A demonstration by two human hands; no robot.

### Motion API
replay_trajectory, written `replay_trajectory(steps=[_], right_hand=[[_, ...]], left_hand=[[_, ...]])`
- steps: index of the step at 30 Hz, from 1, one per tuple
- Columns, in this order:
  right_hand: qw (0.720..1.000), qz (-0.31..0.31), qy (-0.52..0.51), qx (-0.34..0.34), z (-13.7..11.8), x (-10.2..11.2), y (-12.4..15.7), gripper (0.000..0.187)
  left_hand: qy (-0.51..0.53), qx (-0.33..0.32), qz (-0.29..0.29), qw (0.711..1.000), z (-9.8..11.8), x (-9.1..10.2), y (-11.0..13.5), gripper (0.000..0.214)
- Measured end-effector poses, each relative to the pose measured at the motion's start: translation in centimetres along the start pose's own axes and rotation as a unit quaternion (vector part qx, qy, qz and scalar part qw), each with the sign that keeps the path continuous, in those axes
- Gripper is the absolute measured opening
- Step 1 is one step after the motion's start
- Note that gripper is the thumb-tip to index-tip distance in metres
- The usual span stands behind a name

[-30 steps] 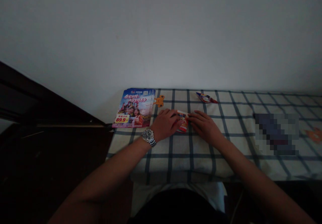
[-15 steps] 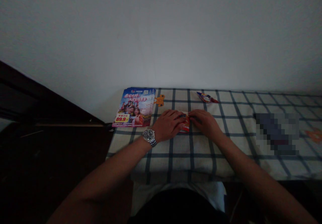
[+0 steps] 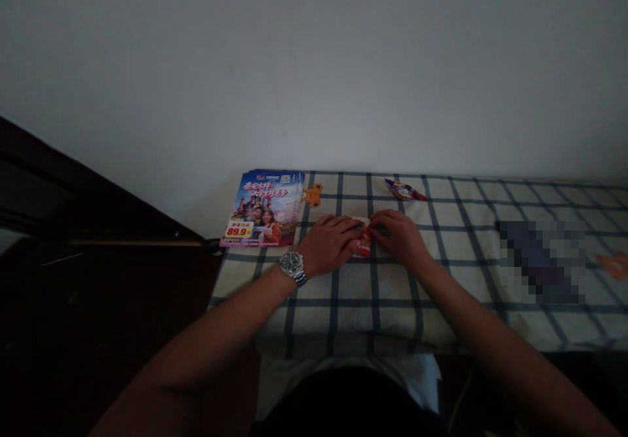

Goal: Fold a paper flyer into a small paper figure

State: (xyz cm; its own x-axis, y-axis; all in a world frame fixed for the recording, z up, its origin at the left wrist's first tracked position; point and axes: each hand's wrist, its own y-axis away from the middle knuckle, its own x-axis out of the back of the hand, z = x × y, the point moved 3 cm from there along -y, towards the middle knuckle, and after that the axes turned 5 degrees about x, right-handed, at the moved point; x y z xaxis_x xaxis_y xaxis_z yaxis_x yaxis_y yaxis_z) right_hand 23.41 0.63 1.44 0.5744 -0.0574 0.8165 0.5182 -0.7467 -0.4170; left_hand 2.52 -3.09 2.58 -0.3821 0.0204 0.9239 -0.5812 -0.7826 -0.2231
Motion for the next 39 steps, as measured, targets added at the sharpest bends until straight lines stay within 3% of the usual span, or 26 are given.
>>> replay_trajectory(steps=[12,33,39], right_hand=[[1.0,-0.005,0.019,0.018,-1.3,0.0,2.1,0.019],[0.997,-0.062,0.016,0.041,-2.1,0.6,3.4,0.056],[0.997,-0.068,-0.002,0.036,-1.8,0.6,3.4,0.057]], left_hand=[[0.01,0.005,0.004,1.0,0.0,0.1,-0.1,0.041],[0.039,0.005,-0.017,0.999,-1.1,0.0,0.0,0.048],[0.049,0.003,-0.016,0.999,-1.3,0.1,0.0,0.048]])
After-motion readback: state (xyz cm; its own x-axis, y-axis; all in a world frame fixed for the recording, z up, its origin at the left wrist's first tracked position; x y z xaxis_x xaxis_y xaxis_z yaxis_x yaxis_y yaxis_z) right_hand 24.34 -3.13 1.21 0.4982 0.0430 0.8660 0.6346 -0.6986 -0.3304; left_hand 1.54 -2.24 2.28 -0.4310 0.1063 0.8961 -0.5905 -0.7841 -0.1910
